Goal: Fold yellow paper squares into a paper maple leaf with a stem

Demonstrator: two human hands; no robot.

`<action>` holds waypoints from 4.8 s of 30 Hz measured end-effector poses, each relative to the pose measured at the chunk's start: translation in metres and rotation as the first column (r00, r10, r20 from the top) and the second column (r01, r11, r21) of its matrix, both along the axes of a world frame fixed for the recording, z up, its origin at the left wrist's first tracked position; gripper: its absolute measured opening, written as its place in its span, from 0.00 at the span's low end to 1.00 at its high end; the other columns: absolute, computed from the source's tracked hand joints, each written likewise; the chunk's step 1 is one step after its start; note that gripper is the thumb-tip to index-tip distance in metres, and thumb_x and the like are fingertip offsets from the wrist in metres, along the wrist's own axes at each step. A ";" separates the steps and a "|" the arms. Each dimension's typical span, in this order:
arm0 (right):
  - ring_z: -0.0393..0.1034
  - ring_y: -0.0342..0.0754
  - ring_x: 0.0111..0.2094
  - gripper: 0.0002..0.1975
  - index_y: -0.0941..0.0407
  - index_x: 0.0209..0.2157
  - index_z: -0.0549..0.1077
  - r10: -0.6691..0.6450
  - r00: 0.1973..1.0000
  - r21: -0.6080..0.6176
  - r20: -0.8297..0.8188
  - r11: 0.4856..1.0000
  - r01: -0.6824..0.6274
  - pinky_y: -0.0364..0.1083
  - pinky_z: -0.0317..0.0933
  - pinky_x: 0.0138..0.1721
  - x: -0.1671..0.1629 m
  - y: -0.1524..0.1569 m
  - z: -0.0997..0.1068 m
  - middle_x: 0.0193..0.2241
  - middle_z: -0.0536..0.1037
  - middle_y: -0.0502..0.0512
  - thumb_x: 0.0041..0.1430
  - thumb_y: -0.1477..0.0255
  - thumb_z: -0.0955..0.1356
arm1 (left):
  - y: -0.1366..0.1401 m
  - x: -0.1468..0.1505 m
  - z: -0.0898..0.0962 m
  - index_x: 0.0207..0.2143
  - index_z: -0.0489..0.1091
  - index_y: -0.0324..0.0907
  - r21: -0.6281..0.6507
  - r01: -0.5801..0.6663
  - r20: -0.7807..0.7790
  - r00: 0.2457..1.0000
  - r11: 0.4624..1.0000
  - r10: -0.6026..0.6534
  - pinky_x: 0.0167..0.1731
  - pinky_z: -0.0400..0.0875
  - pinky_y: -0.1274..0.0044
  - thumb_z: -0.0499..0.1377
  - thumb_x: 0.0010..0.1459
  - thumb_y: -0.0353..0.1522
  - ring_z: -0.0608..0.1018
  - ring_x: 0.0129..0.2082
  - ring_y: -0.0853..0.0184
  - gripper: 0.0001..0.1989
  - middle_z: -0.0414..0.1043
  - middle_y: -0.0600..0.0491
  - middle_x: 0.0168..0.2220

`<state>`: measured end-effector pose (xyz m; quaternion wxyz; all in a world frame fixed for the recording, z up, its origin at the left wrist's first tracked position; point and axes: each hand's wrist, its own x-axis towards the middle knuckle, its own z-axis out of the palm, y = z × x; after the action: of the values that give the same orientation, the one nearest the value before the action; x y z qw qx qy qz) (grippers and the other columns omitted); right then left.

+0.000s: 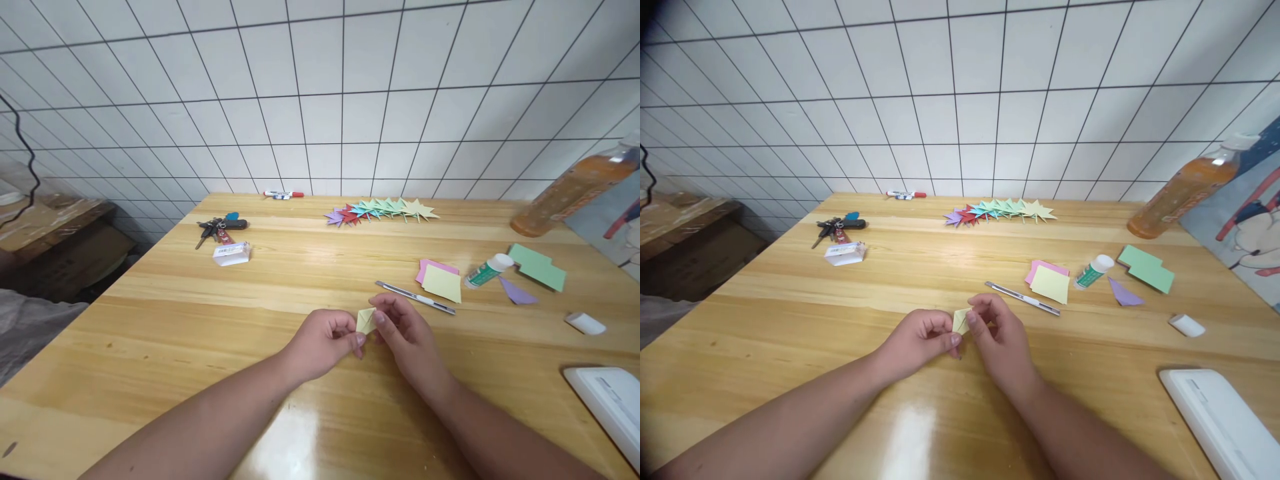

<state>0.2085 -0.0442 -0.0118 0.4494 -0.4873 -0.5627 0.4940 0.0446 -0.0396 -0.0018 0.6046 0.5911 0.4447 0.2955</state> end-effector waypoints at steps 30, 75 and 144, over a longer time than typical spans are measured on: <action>0.60 0.42 0.24 0.11 0.57 0.24 0.69 0.110 0.980 -0.021 0.165 0.994 -0.108 0.41 0.55 0.26 0.010 0.011 0.000 0.20 0.68 0.48 0.54 0.64 0.67 | 0.001 -0.001 -0.003 0.30 0.68 0.37 0.022 -0.023 0.077 0.997 0.999 0.021 0.25 0.62 0.81 0.61 0.49 0.37 0.69 0.23 0.72 0.11 0.68 0.56 0.24; 0.69 0.44 0.29 0.20 0.52 0.52 0.64 0.086 0.934 0.086 0.346 0.989 -0.123 0.43 0.65 0.27 0.006 -0.001 -0.001 0.38 0.75 0.53 0.56 0.69 0.64 | -0.001 -0.004 -0.010 0.26 0.73 0.37 0.152 -0.143 -0.065 0.986 0.978 0.155 0.28 0.67 0.79 0.59 0.51 0.33 0.73 0.25 0.68 0.07 0.74 0.50 0.25; 0.66 0.42 0.25 0.04 0.53 0.29 0.73 0.048 0.891 0.277 0.450 0.942 -0.191 0.41 0.58 0.25 0.006 0.002 0.002 0.26 0.73 0.51 0.53 0.75 0.66 | 0.003 -0.008 -0.006 0.42 0.62 0.39 -0.015 -0.009 0.109 0.994 1.000 0.011 0.23 0.55 0.82 0.60 0.53 0.38 0.64 0.21 0.74 0.17 0.63 0.59 0.21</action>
<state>0.2147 -0.0426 -0.0101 0.3515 -0.4718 -0.7496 0.3031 0.0365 -0.0371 -0.0076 0.6305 0.5676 0.4161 0.3272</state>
